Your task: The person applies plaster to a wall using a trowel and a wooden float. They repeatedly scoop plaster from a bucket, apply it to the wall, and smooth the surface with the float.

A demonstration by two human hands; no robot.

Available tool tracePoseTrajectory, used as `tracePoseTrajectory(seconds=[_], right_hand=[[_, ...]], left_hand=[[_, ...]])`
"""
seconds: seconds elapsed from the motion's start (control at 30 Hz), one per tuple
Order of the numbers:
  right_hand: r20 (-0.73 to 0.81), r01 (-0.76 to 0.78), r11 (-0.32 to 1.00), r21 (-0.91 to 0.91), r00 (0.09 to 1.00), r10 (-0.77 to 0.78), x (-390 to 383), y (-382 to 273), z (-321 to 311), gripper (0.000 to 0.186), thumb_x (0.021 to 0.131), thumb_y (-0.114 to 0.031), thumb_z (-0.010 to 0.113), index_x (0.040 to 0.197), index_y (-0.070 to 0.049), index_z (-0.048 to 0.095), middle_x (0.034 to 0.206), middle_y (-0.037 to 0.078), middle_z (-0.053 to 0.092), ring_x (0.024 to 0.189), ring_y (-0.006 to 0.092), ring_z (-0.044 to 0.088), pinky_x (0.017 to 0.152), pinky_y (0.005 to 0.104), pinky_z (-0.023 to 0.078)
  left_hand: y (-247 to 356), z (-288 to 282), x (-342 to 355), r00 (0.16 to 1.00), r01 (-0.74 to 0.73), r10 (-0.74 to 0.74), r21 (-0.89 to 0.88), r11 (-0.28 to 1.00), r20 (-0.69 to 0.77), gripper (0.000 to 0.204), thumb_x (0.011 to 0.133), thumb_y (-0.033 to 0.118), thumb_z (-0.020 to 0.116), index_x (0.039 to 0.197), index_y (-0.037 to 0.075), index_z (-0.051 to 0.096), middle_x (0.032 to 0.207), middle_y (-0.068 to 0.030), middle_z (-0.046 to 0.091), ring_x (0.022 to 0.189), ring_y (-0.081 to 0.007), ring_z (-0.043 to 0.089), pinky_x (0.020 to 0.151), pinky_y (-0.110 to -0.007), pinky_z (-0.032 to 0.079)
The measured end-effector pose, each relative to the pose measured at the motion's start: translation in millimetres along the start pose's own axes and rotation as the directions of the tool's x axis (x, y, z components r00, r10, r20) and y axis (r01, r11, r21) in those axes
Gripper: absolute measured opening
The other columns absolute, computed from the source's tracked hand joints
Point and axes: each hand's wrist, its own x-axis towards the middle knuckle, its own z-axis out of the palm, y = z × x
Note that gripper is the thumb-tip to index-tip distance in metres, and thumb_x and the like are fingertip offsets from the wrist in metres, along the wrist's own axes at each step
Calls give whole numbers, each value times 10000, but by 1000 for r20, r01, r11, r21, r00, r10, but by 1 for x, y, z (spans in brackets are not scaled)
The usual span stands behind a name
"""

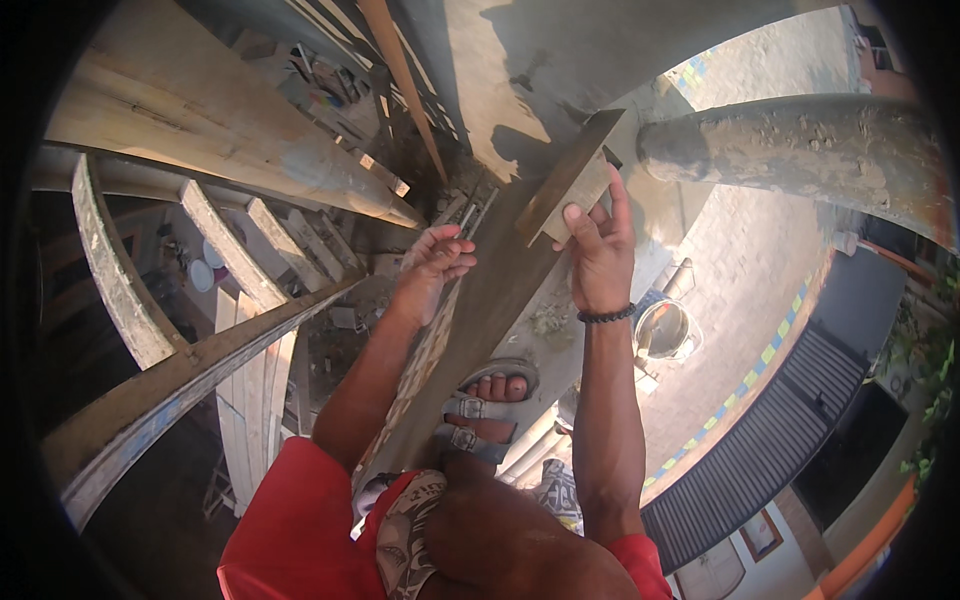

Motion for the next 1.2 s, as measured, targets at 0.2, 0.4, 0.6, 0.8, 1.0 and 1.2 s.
tracePoseTrajectory(seconds=[0.2,0.4,0.6,0.8,1.0,1.2], right_hand=[[-10,0,1000,-5,1000,0,4,1,2,697,852,-67,636,1434,-79,251,1159,96,598,849,121,609,571,227,476],[-22,2,1000,-28,1000,-2,5,3,2,701,843,-54,647,1429,-75,263,1146,93,608,844,116,611,563,217,477],[3,9,999,-39,1000,-9,9,5,2,679,857,-48,625,1430,-89,262,1132,89,618,856,118,623,562,226,508],[-13,19,1000,-20,1000,-20,8,4,6,684,851,-45,632,1429,-86,268,1109,84,629,845,113,621,546,213,489],[-63,72,997,6,995,-71,7,-11,14,692,850,-37,627,1432,-74,255,1118,91,620,862,126,619,556,219,485],[-59,256,950,180,967,-249,-21,-46,19,631,886,-91,592,1428,-115,270,1199,95,562,1069,219,575,833,355,517]], left_hand=[[1,3,1,999,-5,5,-19,1000,36,350,870,180,633,1180,93,495,1026,-69,615,889,-165,596,824,-314,456],[0,4,2,999,-9,10,-28,1000,50,355,871,179,633,1186,93,495,1028,-69,614,893,-165,595,824,-314,456],[0,3,2,999,-6,8,-36,999,44,338,873,169,628,1179,94,503,1022,-68,616,888,-165,597,823,-312,457],[1,3,1,999,-2,3,-34,999,42,336,874,172,624,1179,96,504,1020,-65,616,885,-164,598,824,-312,456],[1,4,4,999,6,-4,-35,999,50,336,876,179,624,1177,92,503,1026,-68,613,895,-167,596,823,-317,456],[19,19,-2,990,-37,41,-35,999,137,369,879,199,619,1204,78,495,1059,-86,603,946,-185,584,869,-335,438]])
